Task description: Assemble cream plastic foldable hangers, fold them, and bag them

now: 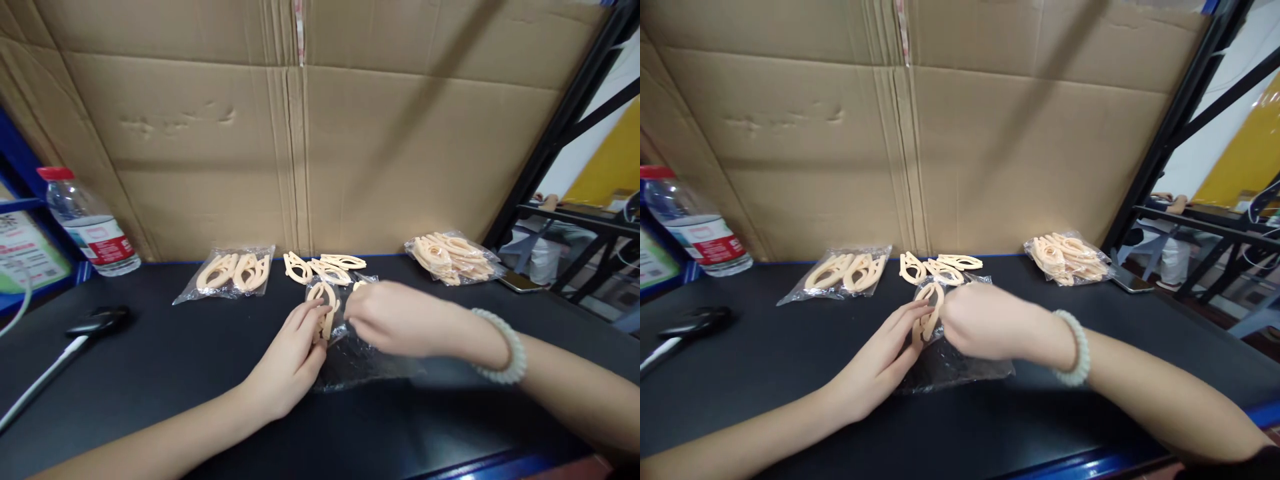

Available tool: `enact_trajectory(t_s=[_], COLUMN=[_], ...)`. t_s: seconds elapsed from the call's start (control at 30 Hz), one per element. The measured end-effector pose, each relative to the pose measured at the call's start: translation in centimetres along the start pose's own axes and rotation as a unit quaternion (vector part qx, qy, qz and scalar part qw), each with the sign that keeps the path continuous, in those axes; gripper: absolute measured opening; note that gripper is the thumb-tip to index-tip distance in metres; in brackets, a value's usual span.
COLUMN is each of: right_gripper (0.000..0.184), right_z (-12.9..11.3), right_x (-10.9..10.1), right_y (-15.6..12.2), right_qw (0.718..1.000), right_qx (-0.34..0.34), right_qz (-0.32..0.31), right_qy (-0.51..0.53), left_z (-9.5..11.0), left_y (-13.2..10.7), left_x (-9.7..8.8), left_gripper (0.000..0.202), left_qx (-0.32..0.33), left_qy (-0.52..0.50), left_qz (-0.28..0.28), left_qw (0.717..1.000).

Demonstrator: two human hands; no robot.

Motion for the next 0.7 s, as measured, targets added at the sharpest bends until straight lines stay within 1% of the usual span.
enact_trajectory(t_s=[0.03,0.07,0.1,0.13,0.17,0.2,0.27,0.3,0.4,0.47,0.57,0.7], right_gripper=[0.023,0.026,0.028,0.028,0.029,0.029,0.028,0.029,0.034,0.033,0.024,0.023], right_z=[0.9,2.2,3.9,5.7,7.6,9.4,12.4,13.4,15.1,15.3,15.3,15.6], right_x=[-1.3,-2.7,-4.0,-4.7,-4.7,-4.0,-1.7,-0.4,3.2,4.7,5.5,4.8], right_y=[0.3,0.6,0.9,1.3,1.6,2.1,3.1,3.6,4.5,4.9,4.8,3.3], right_qw=[1.000,0.997,0.991,0.983,0.977,0.977,0.984,0.987,0.991,0.993,0.990,0.981], right_qx=[0.013,0.029,0.055,0.084,0.118,0.136,0.132,0.126,0.107,0.095,0.097,0.138], right_qz=[0.017,0.060,0.120,0.160,0.173,0.145,0.095,0.073,0.019,-0.005,-0.032,-0.055], right_qy=[0.019,0.036,0.031,0.001,-0.040,-0.072,-0.075,-0.074,-0.072,-0.074,-0.093,-0.125], left_z=[0.0,0.0,0.1,0.1,0.2,0.2,0.4,0.5,0.8,0.7,0.6,0.4], left_y=[0.0,-0.1,-0.1,-0.1,0.0,0.0,0.1,0.1,0.0,0.0,-0.1,0.0], left_x=[0.0,0.0,0.0,0.0,0.0,0.0,-0.1,-0.2,-0.3,-0.3,-0.2,0.0], left_gripper=[0.040,0.040,0.040,0.041,0.042,0.044,0.047,0.049,0.052,0.052,0.053,0.053], left_qx=[0.005,0.009,0.014,0.016,0.016,0.013,0.007,0.004,0.003,0.003,0.006,0.002], left_qy=[0.005,0.010,0.017,0.023,0.028,0.033,0.036,0.036,0.034,0.032,0.026,0.022], left_qz=[0.001,0.003,0.006,0.008,0.009,0.010,0.009,0.007,0.001,0.001,0.004,-0.003], left_qw=[1.000,1.000,1.000,1.000,0.999,0.999,0.999,0.999,0.999,0.999,1.000,1.000])
Point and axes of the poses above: each hand's wrist, its own y-axis towards the middle knuckle, its own x-axis out of the palm, z = x × y, the point moved 5 cm from there along y, towards the middle knuckle, and after that the axes turned 2 degrees about z, right-handed, at the moved point
